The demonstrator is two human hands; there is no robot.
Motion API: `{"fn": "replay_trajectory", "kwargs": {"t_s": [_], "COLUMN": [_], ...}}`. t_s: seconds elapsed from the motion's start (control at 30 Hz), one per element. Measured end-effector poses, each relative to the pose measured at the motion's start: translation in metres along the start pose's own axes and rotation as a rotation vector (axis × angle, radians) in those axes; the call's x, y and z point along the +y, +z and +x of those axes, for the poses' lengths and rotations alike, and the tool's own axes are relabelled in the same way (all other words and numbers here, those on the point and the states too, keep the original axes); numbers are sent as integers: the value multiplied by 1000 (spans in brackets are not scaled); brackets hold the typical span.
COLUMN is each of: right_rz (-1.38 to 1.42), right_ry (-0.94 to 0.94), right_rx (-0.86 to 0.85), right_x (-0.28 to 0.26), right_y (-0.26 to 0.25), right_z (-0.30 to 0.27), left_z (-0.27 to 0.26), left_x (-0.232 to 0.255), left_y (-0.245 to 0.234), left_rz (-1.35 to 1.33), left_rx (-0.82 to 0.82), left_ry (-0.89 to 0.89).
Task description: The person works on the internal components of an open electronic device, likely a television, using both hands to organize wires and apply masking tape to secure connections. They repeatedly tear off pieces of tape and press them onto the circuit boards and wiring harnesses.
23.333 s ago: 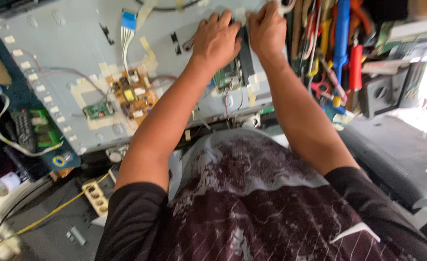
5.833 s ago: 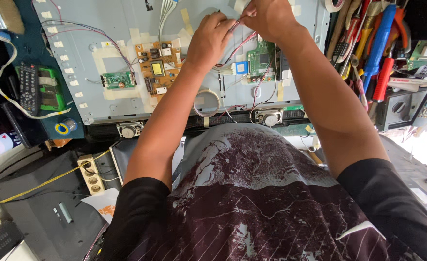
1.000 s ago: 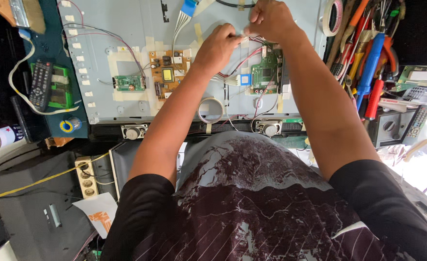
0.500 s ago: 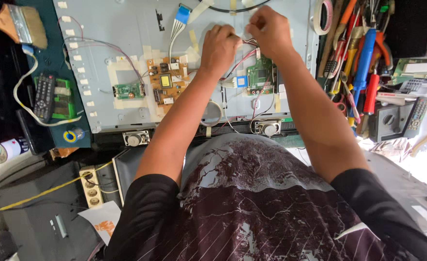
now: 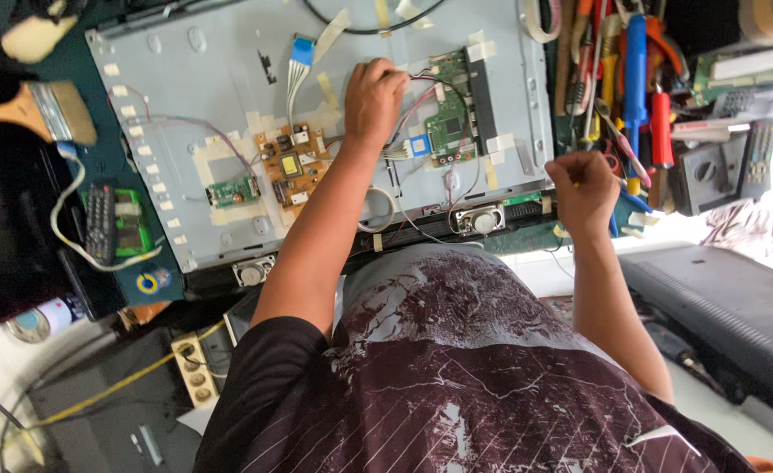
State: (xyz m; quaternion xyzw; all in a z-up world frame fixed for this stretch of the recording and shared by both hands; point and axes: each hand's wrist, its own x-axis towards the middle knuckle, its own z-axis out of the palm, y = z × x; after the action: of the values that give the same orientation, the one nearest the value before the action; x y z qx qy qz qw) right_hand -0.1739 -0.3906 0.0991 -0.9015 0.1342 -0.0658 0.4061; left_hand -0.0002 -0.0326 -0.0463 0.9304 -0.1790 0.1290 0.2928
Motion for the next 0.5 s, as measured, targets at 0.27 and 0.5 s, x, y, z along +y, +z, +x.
{"fn": "replay_trajectory", "kwargs": {"t_s": [0.27, 0.5], "right_rz": [-103, -79], "right_ry": [-23, -75], "right_rx": [-144, -387], "right_x": [1, -41], "right_y": [19, 65], "right_z": [-28, 30], "left_z": [10, -14], "left_x": [24, 73], "left_y": [-39, -69], "left_rz": [219, 108], "left_rx": [-88, 39], "left_ry": [24, 15]}}
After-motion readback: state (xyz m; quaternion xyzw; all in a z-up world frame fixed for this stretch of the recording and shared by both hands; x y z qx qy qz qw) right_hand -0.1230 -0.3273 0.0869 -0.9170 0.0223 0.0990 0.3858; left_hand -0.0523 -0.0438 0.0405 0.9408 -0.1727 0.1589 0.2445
